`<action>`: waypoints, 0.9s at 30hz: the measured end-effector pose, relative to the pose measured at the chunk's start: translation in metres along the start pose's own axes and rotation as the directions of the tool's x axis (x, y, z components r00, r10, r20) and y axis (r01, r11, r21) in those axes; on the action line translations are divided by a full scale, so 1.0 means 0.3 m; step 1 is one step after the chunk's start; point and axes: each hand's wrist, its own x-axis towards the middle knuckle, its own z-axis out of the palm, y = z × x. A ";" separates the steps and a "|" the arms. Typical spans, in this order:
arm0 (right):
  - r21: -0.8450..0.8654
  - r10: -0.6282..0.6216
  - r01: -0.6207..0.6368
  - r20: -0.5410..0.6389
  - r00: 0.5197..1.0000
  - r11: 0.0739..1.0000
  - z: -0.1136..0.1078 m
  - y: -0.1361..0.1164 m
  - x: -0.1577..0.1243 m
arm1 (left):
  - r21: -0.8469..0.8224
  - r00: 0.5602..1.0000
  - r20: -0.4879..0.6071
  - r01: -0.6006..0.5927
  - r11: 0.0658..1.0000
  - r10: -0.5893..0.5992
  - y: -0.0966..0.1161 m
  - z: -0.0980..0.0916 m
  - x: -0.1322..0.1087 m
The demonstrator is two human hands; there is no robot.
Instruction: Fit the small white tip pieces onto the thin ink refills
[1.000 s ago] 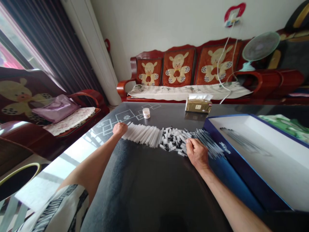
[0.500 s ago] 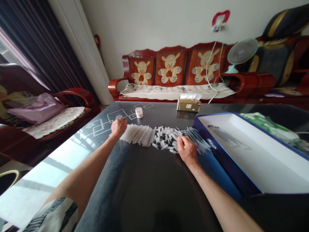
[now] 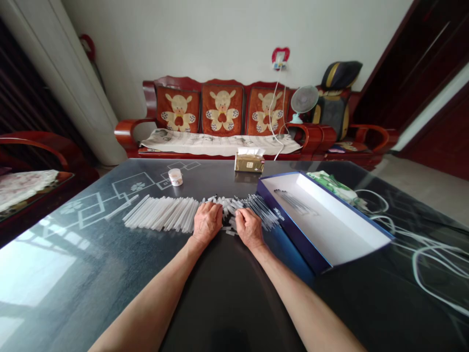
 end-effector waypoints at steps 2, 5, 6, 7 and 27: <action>0.018 -0.015 0.015 0.005 1.000 1.000 -0.005 -0.005 -0.002 | -0.006 1.000 -0.020 -0.023 1.000 0.023 -0.009 0.004 0.003; 0.036 -0.045 0.045 0.006 0.999 0.998 -0.010 -0.004 -0.004 | -0.014 0.999 -0.029 -0.032 0.999 0.031 -0.009 0.006 0.008; 0.030 -0.057 0.057 0.003 0.998 0.998 -0.009 0.000 -0.003 | -0.016 0.999 -0.034 -0.034 0.999 0.033 -0.007 0.006 0.009; 0.020 -0.065 0.065 0.000 0.998 0.998 -0.008 0.005 -0.002 | -0.023 0.998 -0.039 -0.040 0.999 0.039 -0.004 0.005 0.008; 0.035 -0.111 0.111 0.009 0.994 0.993 -0.007 0.006 0.011 | 0.426 0.638 -0.072 0.715 0.555 -0.766 -0.948 -0.298 0.159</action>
